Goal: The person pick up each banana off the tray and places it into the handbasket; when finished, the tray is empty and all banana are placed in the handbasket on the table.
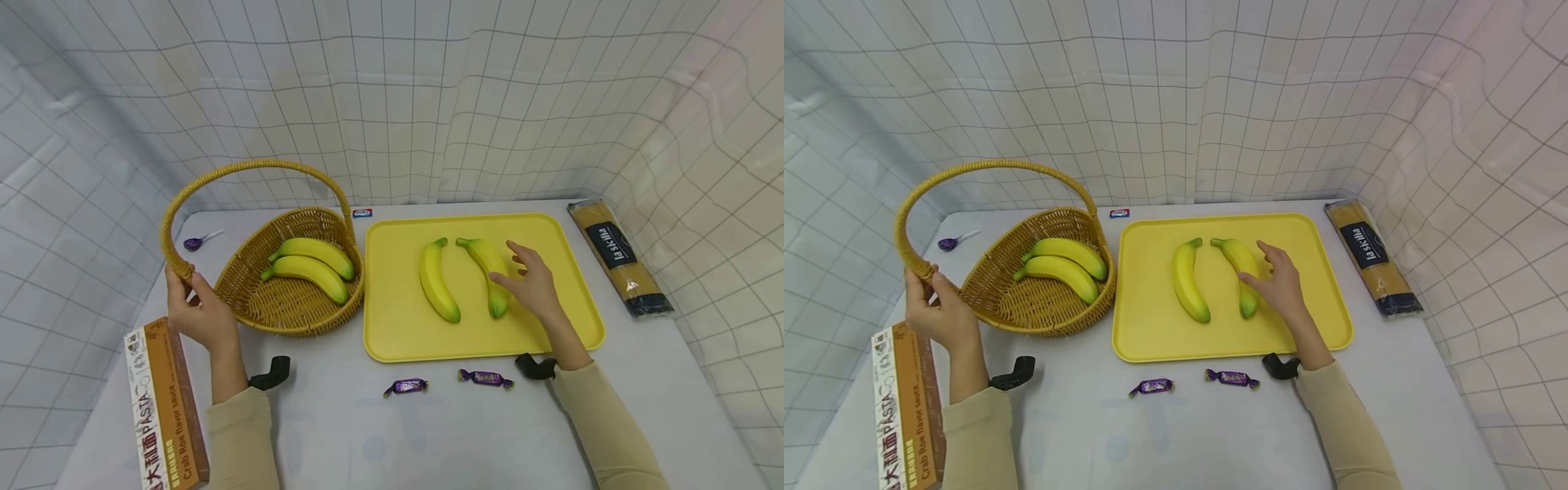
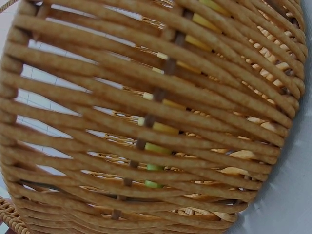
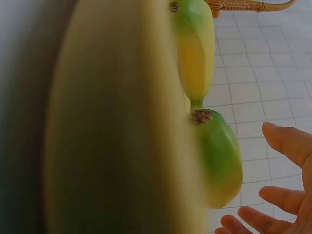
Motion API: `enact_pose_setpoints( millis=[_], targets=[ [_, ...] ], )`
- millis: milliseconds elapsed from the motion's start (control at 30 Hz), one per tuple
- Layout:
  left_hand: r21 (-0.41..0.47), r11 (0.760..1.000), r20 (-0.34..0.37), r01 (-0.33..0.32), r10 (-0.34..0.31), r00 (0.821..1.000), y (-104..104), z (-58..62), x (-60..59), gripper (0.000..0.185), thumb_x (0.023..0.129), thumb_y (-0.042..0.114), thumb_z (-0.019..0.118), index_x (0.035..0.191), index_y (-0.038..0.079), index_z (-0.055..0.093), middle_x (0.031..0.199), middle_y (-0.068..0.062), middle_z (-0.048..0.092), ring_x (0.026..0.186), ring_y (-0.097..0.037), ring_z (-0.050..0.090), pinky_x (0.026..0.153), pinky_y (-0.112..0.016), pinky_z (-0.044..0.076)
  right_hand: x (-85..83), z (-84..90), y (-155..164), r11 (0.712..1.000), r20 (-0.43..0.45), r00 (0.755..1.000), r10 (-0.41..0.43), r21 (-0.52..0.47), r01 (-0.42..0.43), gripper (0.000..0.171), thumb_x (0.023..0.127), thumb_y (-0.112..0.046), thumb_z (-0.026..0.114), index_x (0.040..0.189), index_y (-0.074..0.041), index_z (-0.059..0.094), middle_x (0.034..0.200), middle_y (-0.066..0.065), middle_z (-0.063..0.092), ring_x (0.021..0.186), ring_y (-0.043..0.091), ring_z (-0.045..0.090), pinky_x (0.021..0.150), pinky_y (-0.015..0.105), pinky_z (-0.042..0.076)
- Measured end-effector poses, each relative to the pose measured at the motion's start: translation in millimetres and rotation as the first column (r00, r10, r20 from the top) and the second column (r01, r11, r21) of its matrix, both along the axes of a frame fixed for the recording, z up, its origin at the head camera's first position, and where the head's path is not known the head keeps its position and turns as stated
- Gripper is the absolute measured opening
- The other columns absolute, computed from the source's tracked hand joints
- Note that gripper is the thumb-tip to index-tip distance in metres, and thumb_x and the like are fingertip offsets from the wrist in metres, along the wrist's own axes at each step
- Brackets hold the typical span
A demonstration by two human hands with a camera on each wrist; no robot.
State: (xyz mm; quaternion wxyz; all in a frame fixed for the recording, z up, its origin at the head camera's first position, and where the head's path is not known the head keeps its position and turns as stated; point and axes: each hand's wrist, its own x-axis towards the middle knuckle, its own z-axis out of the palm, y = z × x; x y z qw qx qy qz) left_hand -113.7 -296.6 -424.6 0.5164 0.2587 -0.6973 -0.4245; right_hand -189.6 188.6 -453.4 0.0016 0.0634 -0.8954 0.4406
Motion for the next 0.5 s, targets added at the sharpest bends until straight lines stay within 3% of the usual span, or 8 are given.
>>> enact_pose_setpoints(
  millis=[167, 500],
  targets=[
    [0.001, 1.000, -0.012, 0.005, -0.005, 1.000, 0, -0.5, -0.5, 0.029, 0.100, 0.022, 0.053, 0.126, 0.028, 0.066, 0.106, 0.000, 0.072, 0.092, -0.001, 0.059, 0.075, -0.014, 0.045, -0.2, -6.4, -1, 1.000, 0.033, 0.999, 0.011, 0.022, -0.011, 0.078, 0.088, -0.022, 0.073, 0.151, -0.003, 0.033, 0.150, 0.026, 0.036, 0.131, 0.044, 0.042, 0.105, 0.056, 0.039],
    [-0.004, 1.000, -0.008, 0.011, -0.011, 1.000, -1, -0.7, 0.0, 0.032, 0.100, 0.023, 0.053, 0.130, 0.025, 0.063, 0.110, -0.004, 0.072, 0.093, 0.001, 0.059, 0.075, -0.013, 0.045, -1.9, -18.0, -1, 1.000, 0.080, 0.997, 0.008, 0.020, -0.009, 0.080, 0.089, -0.025, 0.072, 0.153, -0.005, 0.030, 0.150, 0.027, 0.036, 0.130, 0.046, 0.043, 0.104, 0.056, 0.041]
  ],
)
